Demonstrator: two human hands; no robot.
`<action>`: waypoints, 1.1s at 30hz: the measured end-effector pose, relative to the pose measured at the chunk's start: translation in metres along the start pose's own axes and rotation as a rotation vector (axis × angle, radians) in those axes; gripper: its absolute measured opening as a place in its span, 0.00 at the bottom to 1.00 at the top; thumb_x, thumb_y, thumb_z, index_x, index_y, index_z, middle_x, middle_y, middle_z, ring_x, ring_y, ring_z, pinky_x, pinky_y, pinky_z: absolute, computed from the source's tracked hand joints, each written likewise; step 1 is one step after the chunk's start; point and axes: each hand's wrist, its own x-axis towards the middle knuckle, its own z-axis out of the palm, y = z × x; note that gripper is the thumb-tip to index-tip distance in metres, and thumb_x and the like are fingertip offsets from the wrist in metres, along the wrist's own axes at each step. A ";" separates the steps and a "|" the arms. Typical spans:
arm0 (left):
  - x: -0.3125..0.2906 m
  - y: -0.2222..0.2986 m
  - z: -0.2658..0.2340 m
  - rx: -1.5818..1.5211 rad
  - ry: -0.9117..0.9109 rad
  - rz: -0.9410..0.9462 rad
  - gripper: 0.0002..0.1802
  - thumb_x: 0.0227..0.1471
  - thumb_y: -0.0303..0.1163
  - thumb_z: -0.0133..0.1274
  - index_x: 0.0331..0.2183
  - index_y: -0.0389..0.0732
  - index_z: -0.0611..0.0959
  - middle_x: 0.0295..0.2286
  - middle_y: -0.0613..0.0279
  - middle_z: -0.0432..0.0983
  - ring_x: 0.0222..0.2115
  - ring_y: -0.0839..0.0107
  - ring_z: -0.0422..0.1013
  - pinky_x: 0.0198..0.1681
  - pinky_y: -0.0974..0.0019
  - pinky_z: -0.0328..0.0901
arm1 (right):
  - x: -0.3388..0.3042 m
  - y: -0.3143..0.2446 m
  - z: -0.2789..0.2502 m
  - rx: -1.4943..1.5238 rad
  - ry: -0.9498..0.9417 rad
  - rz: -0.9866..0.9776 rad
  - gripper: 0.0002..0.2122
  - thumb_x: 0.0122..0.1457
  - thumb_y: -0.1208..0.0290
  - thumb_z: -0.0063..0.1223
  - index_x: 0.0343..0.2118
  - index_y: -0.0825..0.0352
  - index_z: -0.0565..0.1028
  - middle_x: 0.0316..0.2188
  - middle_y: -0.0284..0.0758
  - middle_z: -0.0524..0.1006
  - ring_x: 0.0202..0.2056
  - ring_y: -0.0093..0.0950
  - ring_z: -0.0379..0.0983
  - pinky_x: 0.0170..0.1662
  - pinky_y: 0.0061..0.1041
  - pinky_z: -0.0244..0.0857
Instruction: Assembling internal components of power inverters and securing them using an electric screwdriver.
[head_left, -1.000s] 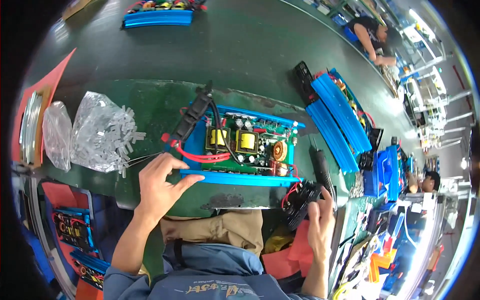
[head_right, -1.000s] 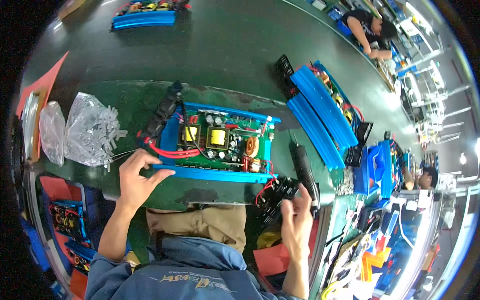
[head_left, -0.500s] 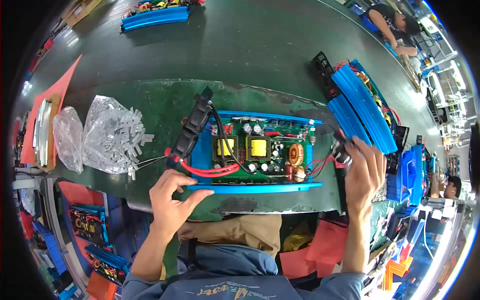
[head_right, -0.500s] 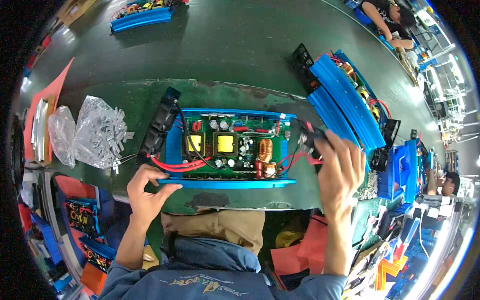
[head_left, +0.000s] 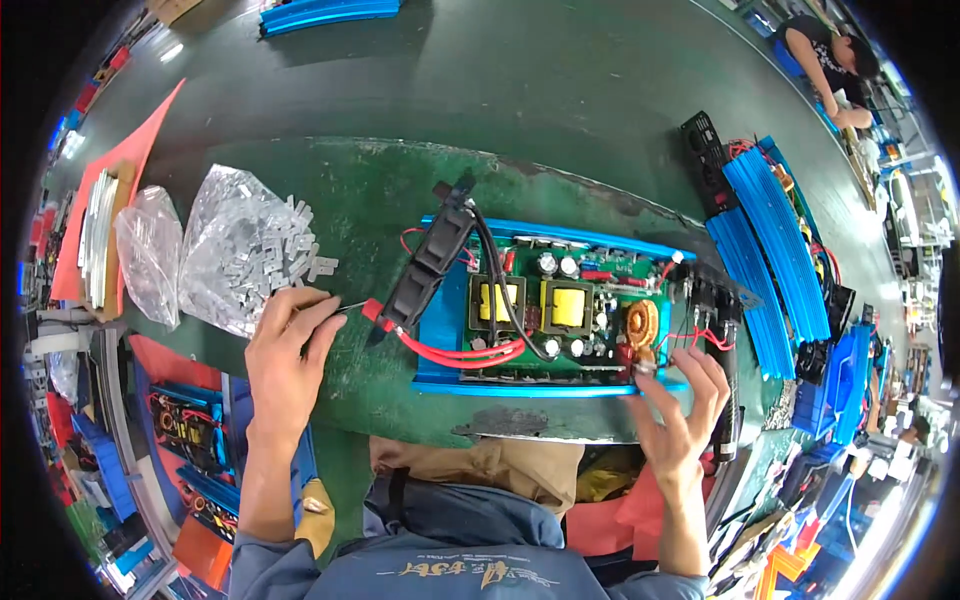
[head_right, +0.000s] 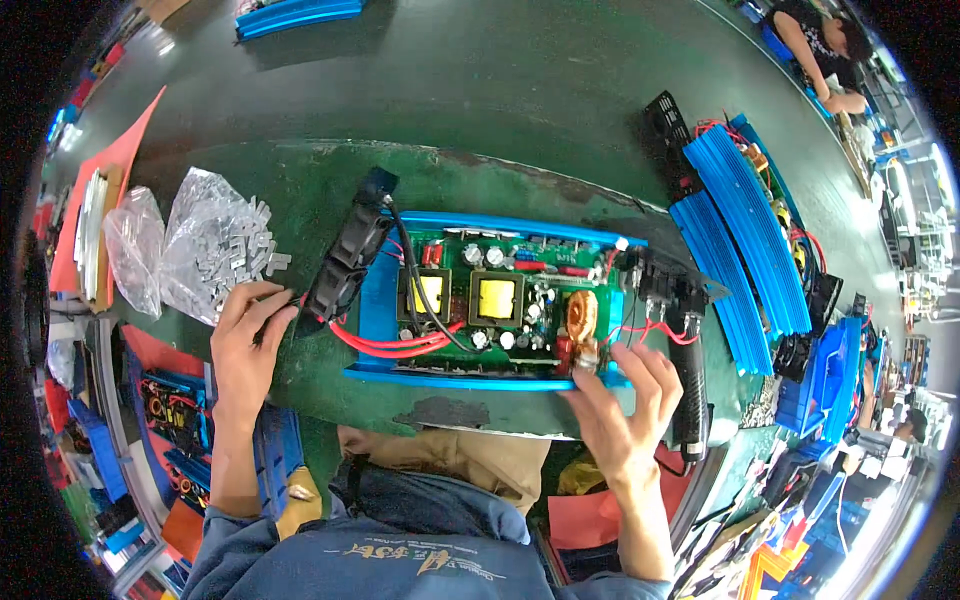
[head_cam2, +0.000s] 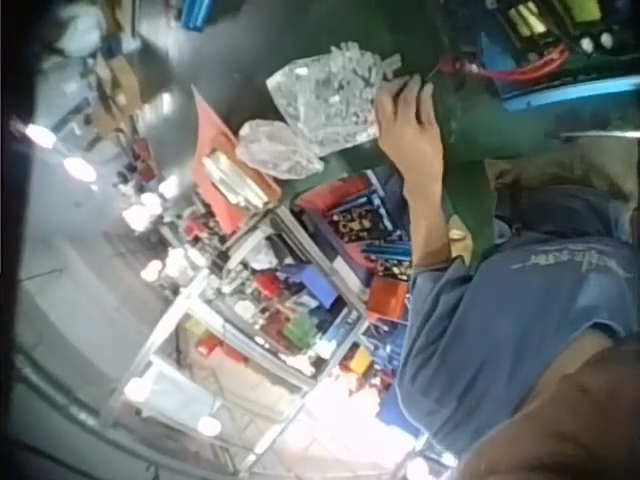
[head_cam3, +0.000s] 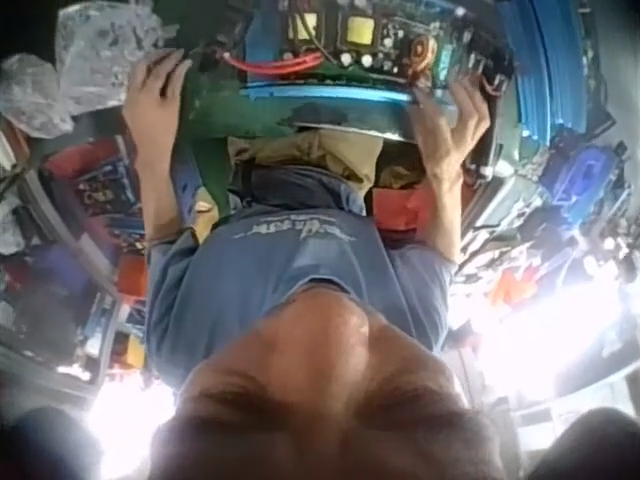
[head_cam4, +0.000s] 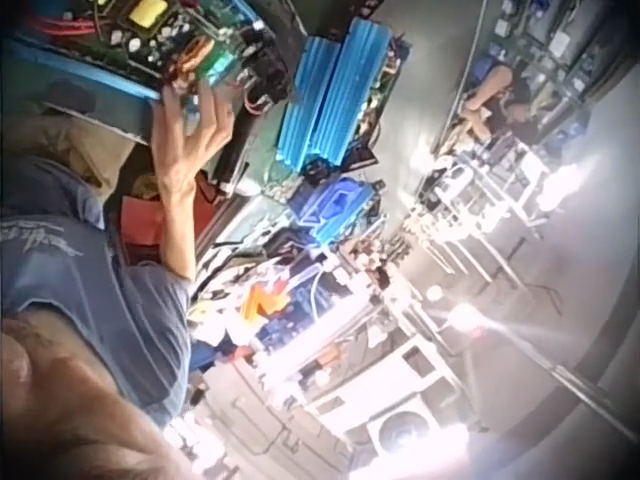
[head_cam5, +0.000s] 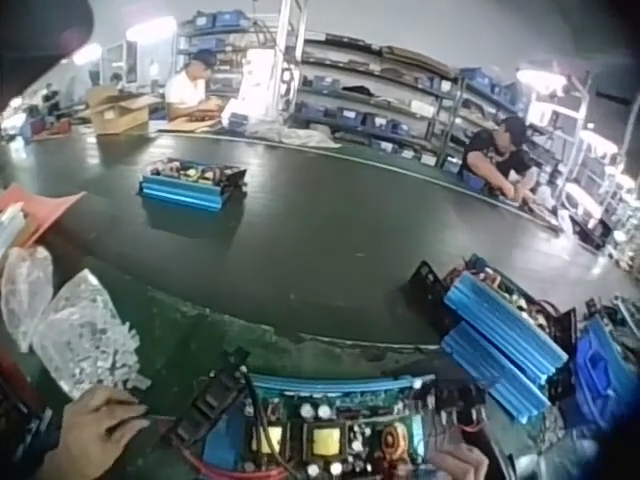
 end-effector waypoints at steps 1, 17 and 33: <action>-0.001 -0.004 0.001 0.031 -0.011 0.049 0.13 0.50 0.25 0.64 0.40 0.36 0.83 0.38 0.56 0.78 0.38 0.60 0.75 0.41 0.64 0.69 | 0.002 0.001 0.002 -0.004 -0.001 0.004 0.22 0.40 0.79 0.73 0.41 0.59 0.81 0.53 0.40 0.73 0.55 0.44 0.68 0.58 0.46 0.63; -0.047 -0.008 0.025 -0.478 0.311 -0.219 0.07 0.65 0.24 0.47 0.42 0.34 0.77 0.35 0.58 0.79 0.30 0.74 0.73 0.35 0.70 0.68 | 0.144 -0.130 0.014 0.498 -0.043 -0.398 0.21 0.40 0.84 0.60 0.42 0.68 0.80 0.40 0.39 0.78 0.40 0.39 0.76 0.41 0.35 0.68; -0.063 -0.041 0.030 -0.777 0.414 -0.132 0.25 0.73 0.42 0.30 0.43 0.30 0.74 0.36 0.50 0.78 0.31 0.68 0.74 0.41 0.67 0.68 | 0.253 -0.265 0.197 0.278 -0.385 -0.572 0.06 0.51 0.68 0.60 0.29 0.58 0.86 0.33 0.32 0.85 0.41 0.33 0.82 0.40 0.34 0.75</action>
